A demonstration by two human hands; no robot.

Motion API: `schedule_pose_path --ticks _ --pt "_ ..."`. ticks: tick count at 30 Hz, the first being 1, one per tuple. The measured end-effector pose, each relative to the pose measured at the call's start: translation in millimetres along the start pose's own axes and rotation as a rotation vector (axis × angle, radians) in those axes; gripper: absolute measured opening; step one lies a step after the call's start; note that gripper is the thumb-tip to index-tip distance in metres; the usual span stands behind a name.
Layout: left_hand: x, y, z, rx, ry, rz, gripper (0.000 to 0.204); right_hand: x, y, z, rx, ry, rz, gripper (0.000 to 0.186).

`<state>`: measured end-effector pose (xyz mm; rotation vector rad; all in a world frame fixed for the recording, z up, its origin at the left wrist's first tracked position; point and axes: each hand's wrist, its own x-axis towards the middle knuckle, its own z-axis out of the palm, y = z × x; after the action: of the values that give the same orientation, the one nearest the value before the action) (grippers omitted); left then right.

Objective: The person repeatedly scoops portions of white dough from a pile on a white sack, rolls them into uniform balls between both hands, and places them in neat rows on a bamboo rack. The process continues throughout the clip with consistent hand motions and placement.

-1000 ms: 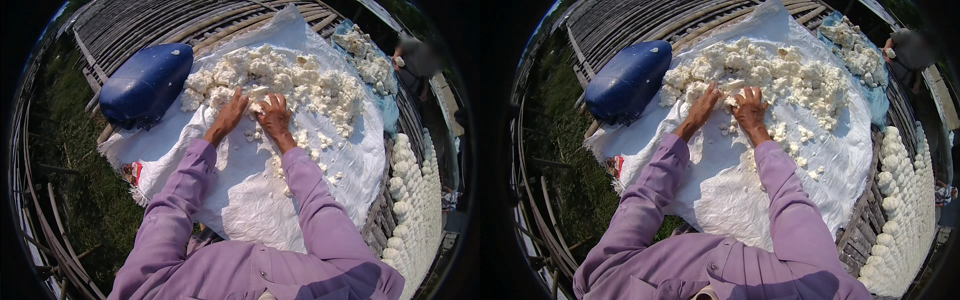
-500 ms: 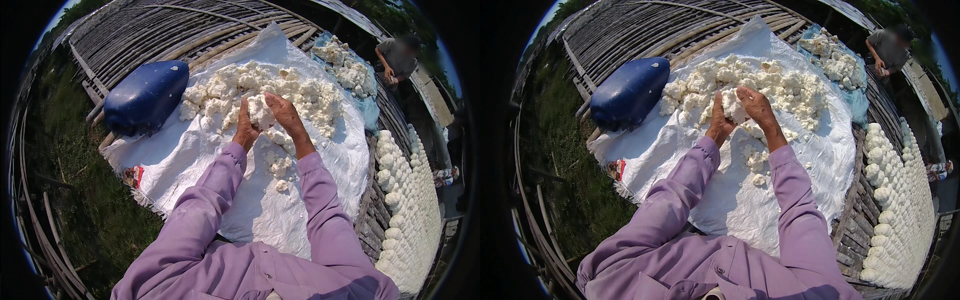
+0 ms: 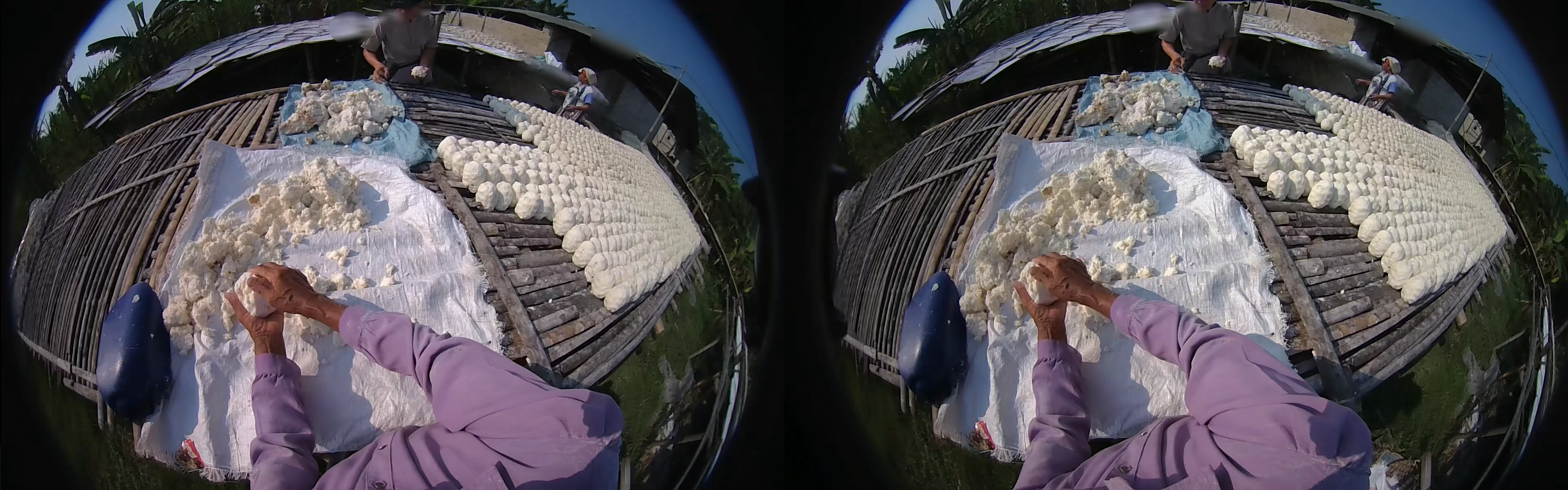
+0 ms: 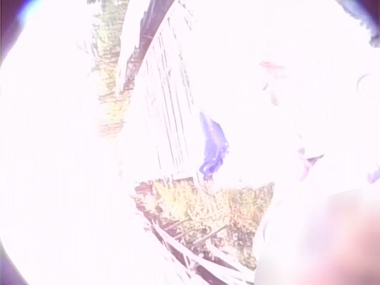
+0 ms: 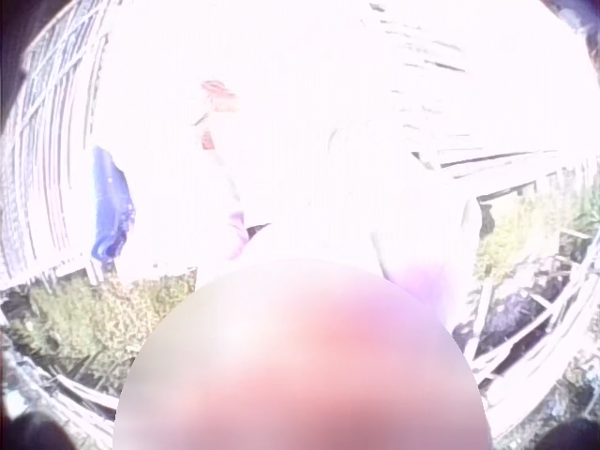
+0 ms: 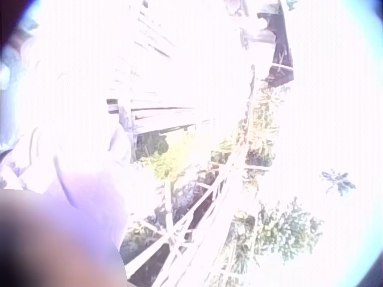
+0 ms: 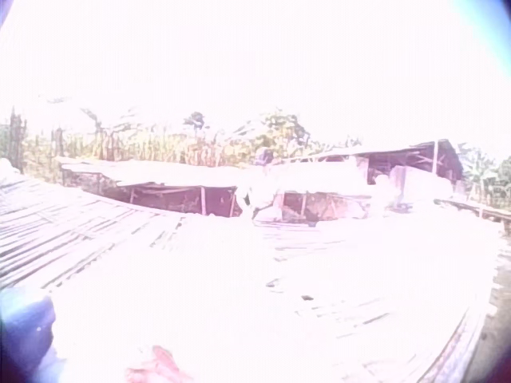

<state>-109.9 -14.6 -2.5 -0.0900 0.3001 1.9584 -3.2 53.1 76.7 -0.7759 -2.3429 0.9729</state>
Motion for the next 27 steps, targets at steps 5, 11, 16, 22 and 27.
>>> schedule_pose_path --ticks 5,11,16,22,27 --pt "-14 -28 18 0.181 0.037 -0.065 0.102 -10 -24 -37 -0.035 0.728 -0.51 0.044" --pt "-29 -54 47 0.246 -0.011 -0.11 0.101 -25 21 -63 0.768 0.384 -0.007 0.048" --pt "-36 -95 38 0.309 -0.026 -0.044 0.073 -69 28 -100 0.233 0.139 0.024 0.052" --pt "-39 -144 89 0.353 -0.159 -0.047 0.065 -77 9 -153 -0.388 0.69 -0.5 0.039" --pt "-42 -169 121 0.223 -0.321 -0.129 0.083 -98 30 -192 0.241 0.807 -0.216 0.04"
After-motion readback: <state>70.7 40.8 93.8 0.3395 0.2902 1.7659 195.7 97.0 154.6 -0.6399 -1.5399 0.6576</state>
